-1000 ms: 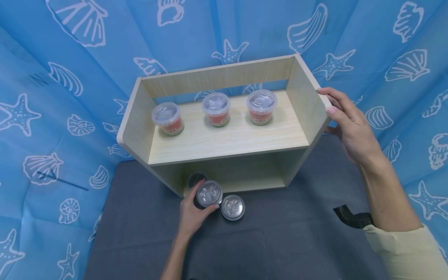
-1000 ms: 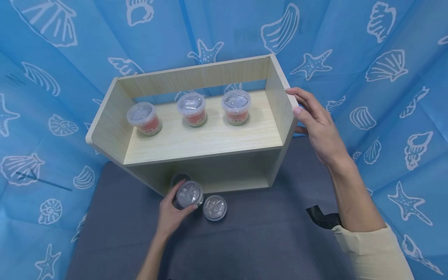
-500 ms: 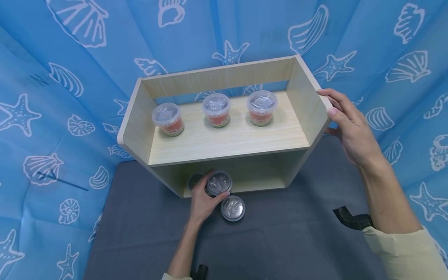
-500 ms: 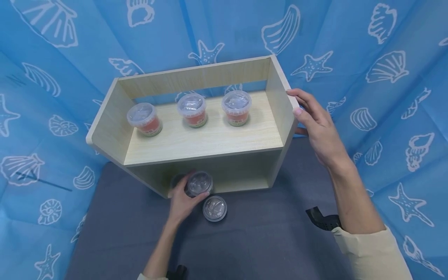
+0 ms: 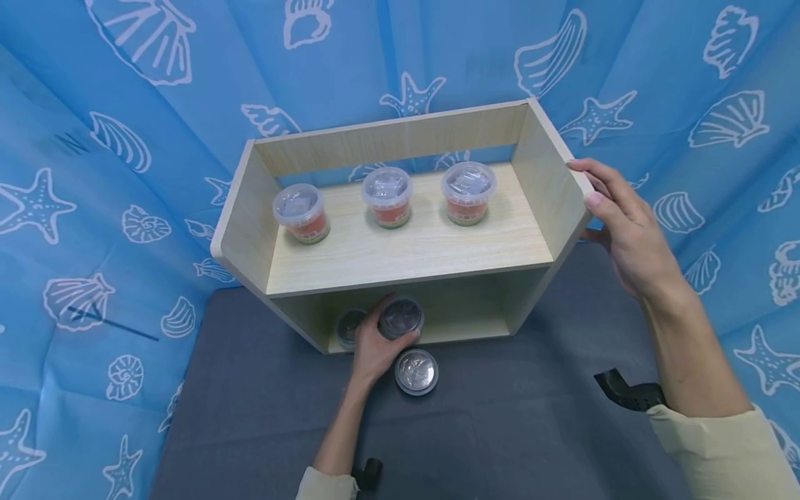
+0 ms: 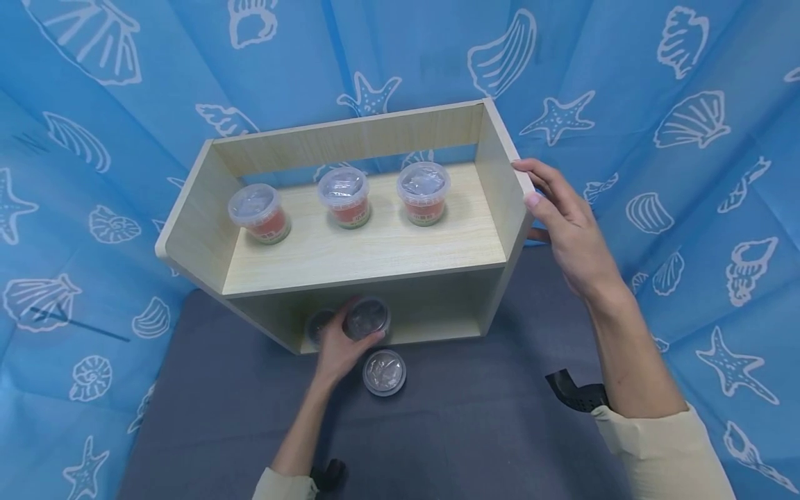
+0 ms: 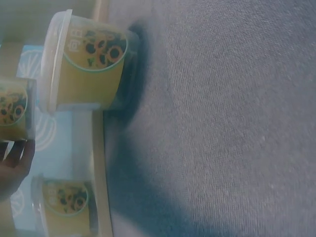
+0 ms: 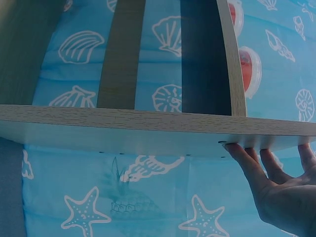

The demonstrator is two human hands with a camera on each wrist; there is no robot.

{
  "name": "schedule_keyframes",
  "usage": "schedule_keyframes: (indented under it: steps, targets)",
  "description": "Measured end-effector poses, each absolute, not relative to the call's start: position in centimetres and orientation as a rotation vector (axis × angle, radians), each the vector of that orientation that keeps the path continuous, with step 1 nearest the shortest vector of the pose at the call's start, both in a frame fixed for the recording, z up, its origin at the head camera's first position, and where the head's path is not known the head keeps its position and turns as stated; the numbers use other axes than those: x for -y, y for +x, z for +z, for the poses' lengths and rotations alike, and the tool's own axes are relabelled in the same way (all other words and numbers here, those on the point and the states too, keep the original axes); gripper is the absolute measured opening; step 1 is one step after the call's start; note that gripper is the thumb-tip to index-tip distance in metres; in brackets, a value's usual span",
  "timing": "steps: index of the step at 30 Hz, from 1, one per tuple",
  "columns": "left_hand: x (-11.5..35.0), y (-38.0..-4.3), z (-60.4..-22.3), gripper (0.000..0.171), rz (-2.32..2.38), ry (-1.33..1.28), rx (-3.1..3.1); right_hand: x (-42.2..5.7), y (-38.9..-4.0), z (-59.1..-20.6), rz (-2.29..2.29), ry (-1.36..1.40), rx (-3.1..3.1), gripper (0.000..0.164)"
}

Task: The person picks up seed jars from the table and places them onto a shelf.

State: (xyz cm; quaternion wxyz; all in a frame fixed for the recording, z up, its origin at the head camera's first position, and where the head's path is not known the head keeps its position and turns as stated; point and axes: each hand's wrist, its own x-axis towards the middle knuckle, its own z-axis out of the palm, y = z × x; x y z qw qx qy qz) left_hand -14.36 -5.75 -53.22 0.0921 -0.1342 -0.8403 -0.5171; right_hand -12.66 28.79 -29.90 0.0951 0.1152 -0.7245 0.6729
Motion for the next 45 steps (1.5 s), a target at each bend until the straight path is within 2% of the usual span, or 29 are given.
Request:
schedule_keyframes:
  steps: [12, 32, 45]
  targets:
    - [4.3, -15.4, -54.6, 0.079, -1.542, -0.439, 2.488, -28.7, -12.5, -29.8, 1.972, 0.319, 2.175, 0.044]
    - [3.6, -15.5, -56.9, 0.08, -1.495, -0.364, 2.571, -28.6, -12.6, -29.8, 1.957, 0.313, 2.19, 0.044]
    - [3.2, -15.5, -57.1, 0.084, -1.537, -0.307, 2.635, -28.7, -12.5, -29.8, 1.957, 0.297, 2.183, 0.044]
